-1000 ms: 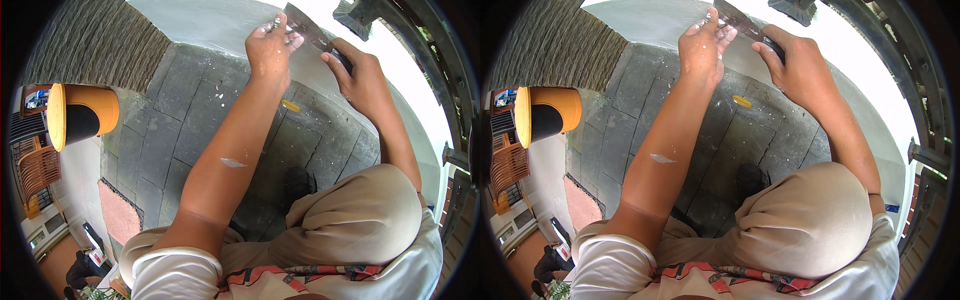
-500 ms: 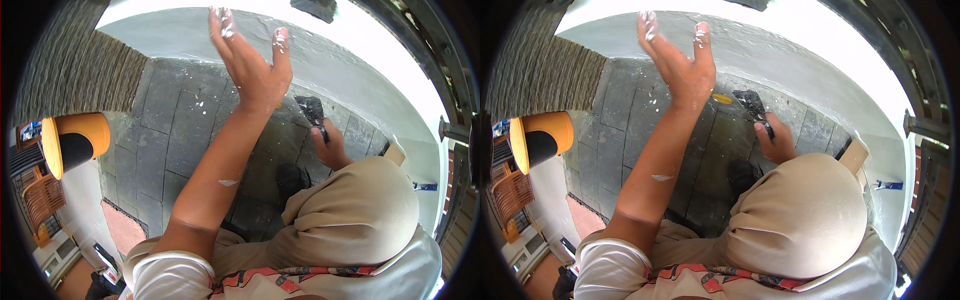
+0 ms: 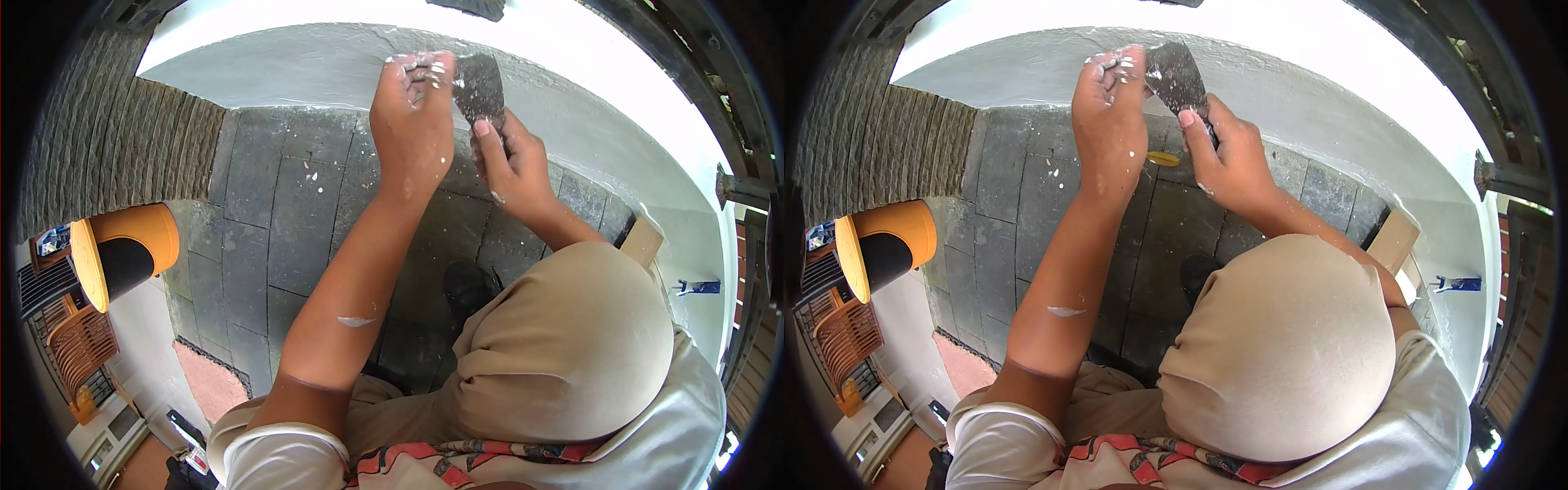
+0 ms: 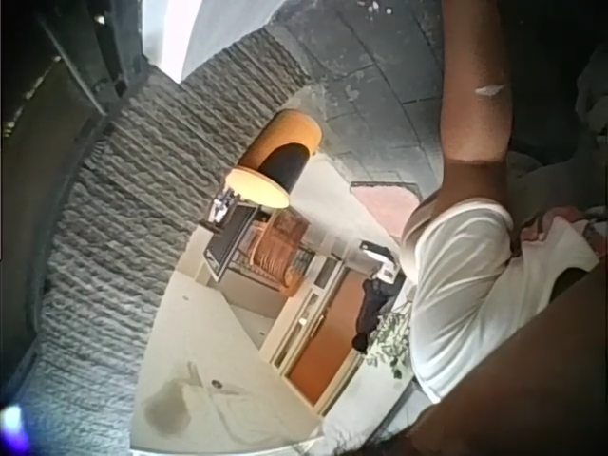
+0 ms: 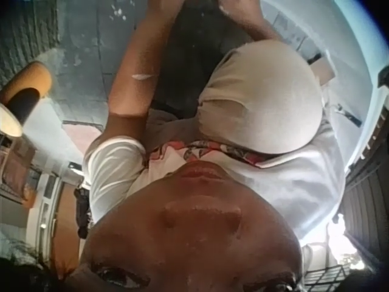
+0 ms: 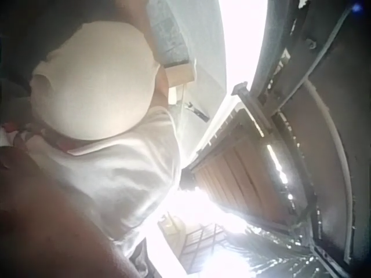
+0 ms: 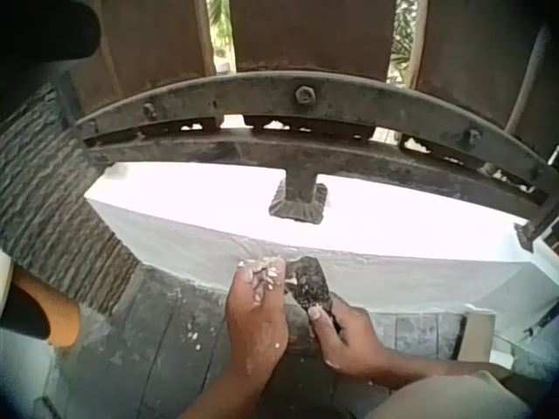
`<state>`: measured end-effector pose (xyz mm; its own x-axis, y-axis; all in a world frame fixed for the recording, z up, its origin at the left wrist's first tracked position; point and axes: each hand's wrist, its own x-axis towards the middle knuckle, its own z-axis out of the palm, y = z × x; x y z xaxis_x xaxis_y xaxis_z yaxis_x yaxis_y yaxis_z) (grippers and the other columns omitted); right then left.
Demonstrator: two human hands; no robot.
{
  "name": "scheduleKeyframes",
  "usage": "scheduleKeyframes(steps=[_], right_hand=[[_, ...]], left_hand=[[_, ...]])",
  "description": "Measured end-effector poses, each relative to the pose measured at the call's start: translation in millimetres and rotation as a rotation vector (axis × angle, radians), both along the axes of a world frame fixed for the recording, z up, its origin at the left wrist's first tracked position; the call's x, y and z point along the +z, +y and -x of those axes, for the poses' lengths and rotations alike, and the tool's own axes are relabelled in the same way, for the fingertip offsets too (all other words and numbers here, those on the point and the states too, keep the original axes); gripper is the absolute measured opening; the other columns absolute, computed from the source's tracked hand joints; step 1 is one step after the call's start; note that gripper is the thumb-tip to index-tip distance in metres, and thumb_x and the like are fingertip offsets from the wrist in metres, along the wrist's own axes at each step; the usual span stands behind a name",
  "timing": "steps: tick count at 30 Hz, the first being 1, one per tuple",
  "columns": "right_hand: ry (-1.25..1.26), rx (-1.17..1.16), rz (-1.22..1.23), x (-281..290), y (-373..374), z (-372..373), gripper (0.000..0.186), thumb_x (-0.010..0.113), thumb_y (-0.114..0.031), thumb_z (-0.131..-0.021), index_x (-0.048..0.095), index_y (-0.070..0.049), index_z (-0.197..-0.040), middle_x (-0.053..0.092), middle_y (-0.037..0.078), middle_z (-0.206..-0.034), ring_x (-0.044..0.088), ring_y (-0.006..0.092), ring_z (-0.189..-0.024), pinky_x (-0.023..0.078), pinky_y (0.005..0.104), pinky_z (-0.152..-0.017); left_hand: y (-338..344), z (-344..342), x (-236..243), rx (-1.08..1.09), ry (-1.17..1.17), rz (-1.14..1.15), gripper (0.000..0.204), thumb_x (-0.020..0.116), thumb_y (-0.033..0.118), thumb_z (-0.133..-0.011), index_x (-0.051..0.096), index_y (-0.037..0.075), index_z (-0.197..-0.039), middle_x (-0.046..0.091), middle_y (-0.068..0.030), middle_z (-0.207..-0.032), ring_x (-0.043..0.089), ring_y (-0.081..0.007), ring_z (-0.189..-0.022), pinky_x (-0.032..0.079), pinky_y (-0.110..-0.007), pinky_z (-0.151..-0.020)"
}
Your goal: Scraping and patching the bottom edge of a wall pillar near the floor.
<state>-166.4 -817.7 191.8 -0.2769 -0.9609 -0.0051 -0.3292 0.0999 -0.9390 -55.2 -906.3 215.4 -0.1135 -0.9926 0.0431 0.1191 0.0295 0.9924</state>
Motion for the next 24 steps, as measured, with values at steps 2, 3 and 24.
scheduleKeyframes(steps=[2, 3, 24], right_hand=[[0.025, -0.015, 0.027, 2, -5, 3, 0.023, 0.053, -0.023, -0.102, 0.056, 0.000, -0.096, 0.060, 0.012, -0.067, 0.058, 0.0226, -0.058, 0.045, 0.0349, -0.057], [0.028, -0.015, 0.025, -1, -8, 5, 0.023, 0.053, -0.023, -0.102, 0.056, 0.000, -0.096, 0.060, 0.012, -0.067, 0.058, 0.0226, -0.058, 0.045, 0.0349, -0.057], [-0.023, -0.071, 0.090, -32, -5, 3, 0.024, 0.053, -0.025, -0.102, 0.059, -0.002, -0.100, 0.060, 0.006, -0.066, 0.057, 0.0125, -0.058, 0.046, 0.0299, -0.056]], left_hand=[[-2, 0, 3, -0.028, 0.033, -0.034, 0.032, 0.069, 0.023, -0.094, 0.060, -0.004, -0.106, 0.067, -0.0086, -0.095, 0.063, -0.0125, -0.083, 0.051, -0.026, -0.076], [-2, 0, 4, -0.057, 0.059, -0.068, 0.031, 0.068, 0.022, -0.094, 0.060, -0.004, -0.107, 0.067, -0.0078, -0.095, 0.063, -0.0121, -0.084, 0.051, -0.026, -0.075], [4, 8, -20, -0.046, 0.075, -0.051, 0.028, 0.069, 0.020, -0.094, 0.061, -0.005, -0.102, 0.067, -0.0071, -0.089, 0.061, -0.0094, -0.079, 0.052, -0.025, -0.065]])
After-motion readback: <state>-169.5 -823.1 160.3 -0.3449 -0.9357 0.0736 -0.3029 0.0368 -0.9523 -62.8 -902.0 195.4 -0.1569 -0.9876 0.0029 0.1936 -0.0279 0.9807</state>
